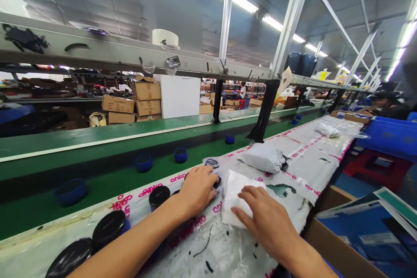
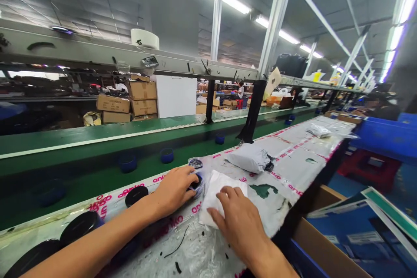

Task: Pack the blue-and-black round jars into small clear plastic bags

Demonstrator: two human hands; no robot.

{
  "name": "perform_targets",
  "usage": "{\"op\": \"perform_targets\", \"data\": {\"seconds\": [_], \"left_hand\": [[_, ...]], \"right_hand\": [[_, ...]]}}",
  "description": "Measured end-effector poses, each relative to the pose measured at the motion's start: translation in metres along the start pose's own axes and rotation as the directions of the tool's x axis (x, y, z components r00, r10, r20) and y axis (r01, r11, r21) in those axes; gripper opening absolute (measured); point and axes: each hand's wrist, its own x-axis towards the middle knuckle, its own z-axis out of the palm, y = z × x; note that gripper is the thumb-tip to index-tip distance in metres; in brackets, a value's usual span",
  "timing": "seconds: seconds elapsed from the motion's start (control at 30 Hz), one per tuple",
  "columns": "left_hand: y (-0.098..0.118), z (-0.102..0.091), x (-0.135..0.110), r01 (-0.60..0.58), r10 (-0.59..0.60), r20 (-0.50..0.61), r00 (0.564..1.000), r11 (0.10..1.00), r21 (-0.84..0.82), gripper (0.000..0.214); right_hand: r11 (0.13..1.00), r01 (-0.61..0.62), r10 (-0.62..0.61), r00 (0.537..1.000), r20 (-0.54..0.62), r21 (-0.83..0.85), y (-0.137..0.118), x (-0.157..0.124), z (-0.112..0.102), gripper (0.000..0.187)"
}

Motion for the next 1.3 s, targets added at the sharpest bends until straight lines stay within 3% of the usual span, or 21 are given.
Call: {"op": "perform_targets", "data": {"seconds": [0.1,0.2,0.33,0.47,0.57,0.7,0.8,0.97,1.17,1.23,1.3], "left_hand": [[0.002,0.005,0.01,0.059,-0.062,-0.043,0.997,0.996,-0.068,0.002],[0.0,-0.003,0.013,0.108,-0.127,-0.104,0.986,0.98,-0.165,0.009],[-0.011,-0.034,-0.001,0.14,-0.191,-0.199,0.961,0.96,-0.244,0.016],[-0.011,-0.054,-0.028,0.162,-0.22,-0.203,0.954,0.95,-0.267,0.006],[0.002,-0.044,-0.045,0.147,-0.194,-0.128,0.973,0.94,-0.306,0.003],[0.029,-0.011,-0.052,0.168,-0.181,0.0,0.984,0.912,-0.374,0.006],[0.047,0.01,-0.044,0.223,-0.214,0.071,0.974,0.871,-0.438,0.013],[0.064,0.022,-0.019,0.304,-0.25,0.176,0.952,0.726,-0.616,0.021],[0.06,0.022,-0.005,0.468,-0.164,0.439,0.883,0.367,-0.804,0.044],[0.057,0.016,-0.007,0.48,-0.132,0.462,0.877,0.289,-0.828,0.052],[0.054,0.007,-0.011,0.47,-0.098,0.462,0.882,0.266,-0.842,0.055]], "right_hand": [[0.992,0.024,-0.024,1.0,-0.004,-0.122,-0.004,-0.022,0.009,0.01],[0.997,-0.007,0.006,1.0,-0.014,-0.081,-0.005,-0.028,0.016,0.018],[0.975,-0.196,0.191,0.98,0.059,0.106,0.001,-0.026,0.011,0.02],[0.851,-0.442,0.376,0.89,0.257,0.285,0.01,-0.016,-0.002,0.02],[0.688,-0.587,0.427,0.803,0.415,0.427,0.014,-0.005,-0.007,0.021],[0.416,-0.693,0.392,0.721,0.572,0.588,0.015,0.003,-0.006,0.035],[0.347,-0.714,0.378,0.7,0.606,0.608,0.015,-0.001,-0.004,0.037],[0.274,-0.687,0.296,0.726,0.621,0.673,0.016,-0.009,-0.01,0.035],[-0.031,-0.676,0.151,0.725,0.672,0.736,0.012,-0.01,-0.02,0.038],[-0.107,-0.675,0.096,0.724,0.683,0.73,0.008,-0.01,-0.021,0.037],[-0.16,-0.672,0.039,0.728,0.685,0.723,0.002,-0.009,-0.022,0.035]]}}
